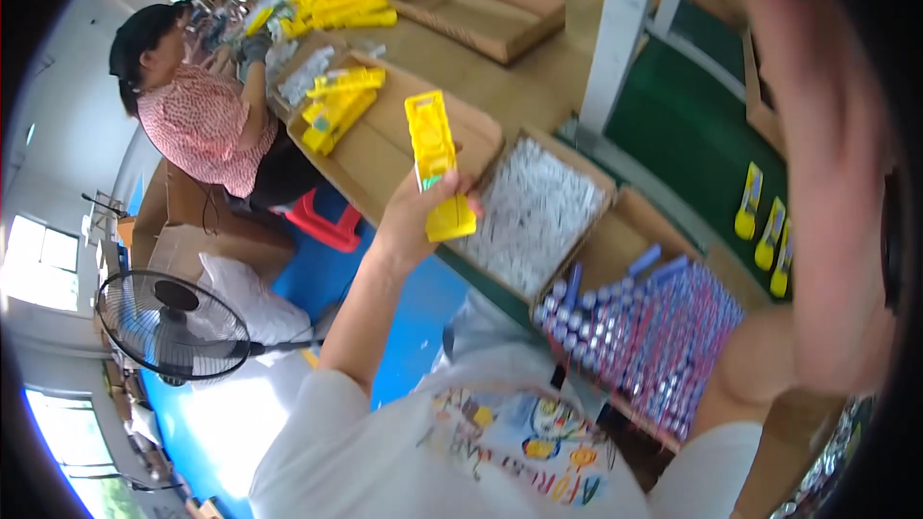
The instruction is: Assembling yellow plastic flashlights by inserting batteries and metal contact components at a factory workbench.
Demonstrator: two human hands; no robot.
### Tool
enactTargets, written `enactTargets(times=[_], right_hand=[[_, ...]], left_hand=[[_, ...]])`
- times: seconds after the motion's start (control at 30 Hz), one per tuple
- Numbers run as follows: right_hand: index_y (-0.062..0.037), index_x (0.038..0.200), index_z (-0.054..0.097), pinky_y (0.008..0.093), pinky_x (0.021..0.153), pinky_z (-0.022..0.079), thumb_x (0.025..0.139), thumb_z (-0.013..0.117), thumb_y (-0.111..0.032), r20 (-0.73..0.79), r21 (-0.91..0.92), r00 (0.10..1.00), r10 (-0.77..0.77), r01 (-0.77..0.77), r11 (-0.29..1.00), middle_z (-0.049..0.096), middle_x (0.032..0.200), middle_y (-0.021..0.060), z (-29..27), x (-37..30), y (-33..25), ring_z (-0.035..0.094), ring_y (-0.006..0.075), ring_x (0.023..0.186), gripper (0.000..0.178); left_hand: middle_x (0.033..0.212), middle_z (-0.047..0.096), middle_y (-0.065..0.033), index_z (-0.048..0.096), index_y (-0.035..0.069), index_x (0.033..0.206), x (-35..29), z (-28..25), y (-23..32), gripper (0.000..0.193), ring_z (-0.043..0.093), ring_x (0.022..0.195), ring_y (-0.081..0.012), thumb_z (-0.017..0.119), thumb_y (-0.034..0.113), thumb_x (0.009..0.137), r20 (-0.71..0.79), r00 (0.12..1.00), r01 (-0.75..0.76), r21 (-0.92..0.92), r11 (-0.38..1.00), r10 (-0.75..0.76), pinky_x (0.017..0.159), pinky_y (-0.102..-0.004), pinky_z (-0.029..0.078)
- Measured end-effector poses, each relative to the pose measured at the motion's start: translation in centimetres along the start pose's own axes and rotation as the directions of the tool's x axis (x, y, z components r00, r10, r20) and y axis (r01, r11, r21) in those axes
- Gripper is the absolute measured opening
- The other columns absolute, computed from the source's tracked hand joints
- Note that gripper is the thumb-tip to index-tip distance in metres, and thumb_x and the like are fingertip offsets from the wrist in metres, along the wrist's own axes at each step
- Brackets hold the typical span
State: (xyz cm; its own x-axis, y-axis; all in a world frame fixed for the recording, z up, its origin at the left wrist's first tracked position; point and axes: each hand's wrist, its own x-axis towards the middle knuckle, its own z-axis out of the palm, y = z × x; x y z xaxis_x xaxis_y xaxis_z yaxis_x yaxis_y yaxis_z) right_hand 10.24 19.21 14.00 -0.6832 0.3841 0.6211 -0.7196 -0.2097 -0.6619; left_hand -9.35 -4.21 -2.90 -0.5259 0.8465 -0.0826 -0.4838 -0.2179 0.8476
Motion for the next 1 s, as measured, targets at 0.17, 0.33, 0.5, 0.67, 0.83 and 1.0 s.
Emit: enactTargets(times=[0.17, 0.33, 0.5, 0.67, 0.83, 1.0], right_hand=[[-0.0003, 0.133, 0.044, 0.0399, 0.105, 0.037, 0.088, 0.056, -0.028, -0.044, -0.094, 0.992, -0.118, 0.113, 0.989, 0.053, 0.13, 0.0159, 0.6, -0.2, -0.1, 0.047, 0.0283, 0.125, 0.054], [0.0014, 0.131, 0.045, 0.0392, 0.106, 0.036, 0.086, 0.058, -0.022, -0.012, -0.179, 0.97, -0.243, 0.237, 0.955, 0.054, 0.128, 0.0158, 1.9, 0.0, 1.6, 0.048, 0.0292, 0.124, 0.052], [-0.0074, 0.097, 0.067, 0.037, 0.086, 0.045, 0.076, 0.066, -0.006, 0.447, -0.877, 0.884, 0.141, 0.401, 0.266, 0.06, 0.105, 0.0076, 2.1, -5.9, 7.2, 0.059, 0.0259, 0.098, 0.02], [-0.0087, 0.098, 0.068, 0.036, 0.076, 0.049, 0.075, 0.064, -0.006, 0.43, -0.902, 0.845, 0.318, 0.382, 0.202, 0.06, 0.106, 0.0062, 3.2, -10.9, 11.6, 0.061, 0.024, 0.095, 0.024], [-0.0041, 0.095, 0.069, 0.0316, 0.066, 0.052, 0.073, 0.067, -0.006, 0.556, -0.816, 0.806, 0.202, 0.483, 0.319, 0.061, 0.094, 0.0058, 2.0, -12.0, 12.7, 0.063, 0.0221, 0.082, 0.022], [-0.0019, 0.088, 0.07, 0.0275, 0.065, 0.051, 0.073, 0.07, 0.002, 0.389, -0.845, 0.92, -0.054, 0.379, 0.377, 0.063, 0.083, 0.0071, 1.2, -12.9, 12.8, 0.064, 0.0178, 0.074, 0.015]], left_hand=[[0.103, 0.055, -0.0102, 0.039, 0.007, 0.129, -2.8, 2.7, 0.3, 0.039, 0.061, 0.091, -0.0247, 0.05, 0.02, 0.094, 0.158, 0.974, 0.205, -0.298, 0.932, -0.163, 0.085, -0.0406, 0.052], [0.109, 0.055, -0.0119, 0.039, 0.007, 0.129, -3.3, 2.7, -0.5, 0.042, 0.059, 0.099, -0.0257, 0.048, 0.009, 0.088, 0.134, 0.976, 0.197, -0.222, 0.955, -0.171, 0.09, -0.0434, 0.051], [0.113, 0.056, -0.0094, 0.04, 0.008, 0.131, -3.1, 5.5, -1.3, 0.042, 0.058, 0.102, -0.0238, 0.047, 0.016, 0.091, 0.098, 0.975, 0.221, -0.312, 0.924, -0.2, 0.094, -0.0441, 0.048], [0.121, 0.055, -0.0062, 0.045, 0.01, 0.127, -2.5, 4.9, -3.8, 0.035, 0.056, 0.107, -0.0208, 0.044, 0.026, 0.096, 0.06, 0.962, 0.271, -0.34, 0.9, -0.267, 0.096, -0.0415, 0.043], [0.114, 0.059, -0.0093, 0.049, 0.002, 0.123, -2.2, 5.0, -4.9, 0.035, 0.057, 0.104, -0.0208, 0.048, 0.023, 0.094, 0.062, 0.923, 0.372, -0.39, 0.842, -0.379, 0.095, -0.0384, 0.044], [0.111, 0.056, -0.011, 0.04, 0.007, 0.127, -2.6, 6.1, -2.5, 0.041, 0.057, 0.098, -0.0243, 0.047, 0.01, 0.087, 0.013, 0.952, 0.287, -0.399, 0.871, -0.307, 0.086, -0.0434, 0.048]])
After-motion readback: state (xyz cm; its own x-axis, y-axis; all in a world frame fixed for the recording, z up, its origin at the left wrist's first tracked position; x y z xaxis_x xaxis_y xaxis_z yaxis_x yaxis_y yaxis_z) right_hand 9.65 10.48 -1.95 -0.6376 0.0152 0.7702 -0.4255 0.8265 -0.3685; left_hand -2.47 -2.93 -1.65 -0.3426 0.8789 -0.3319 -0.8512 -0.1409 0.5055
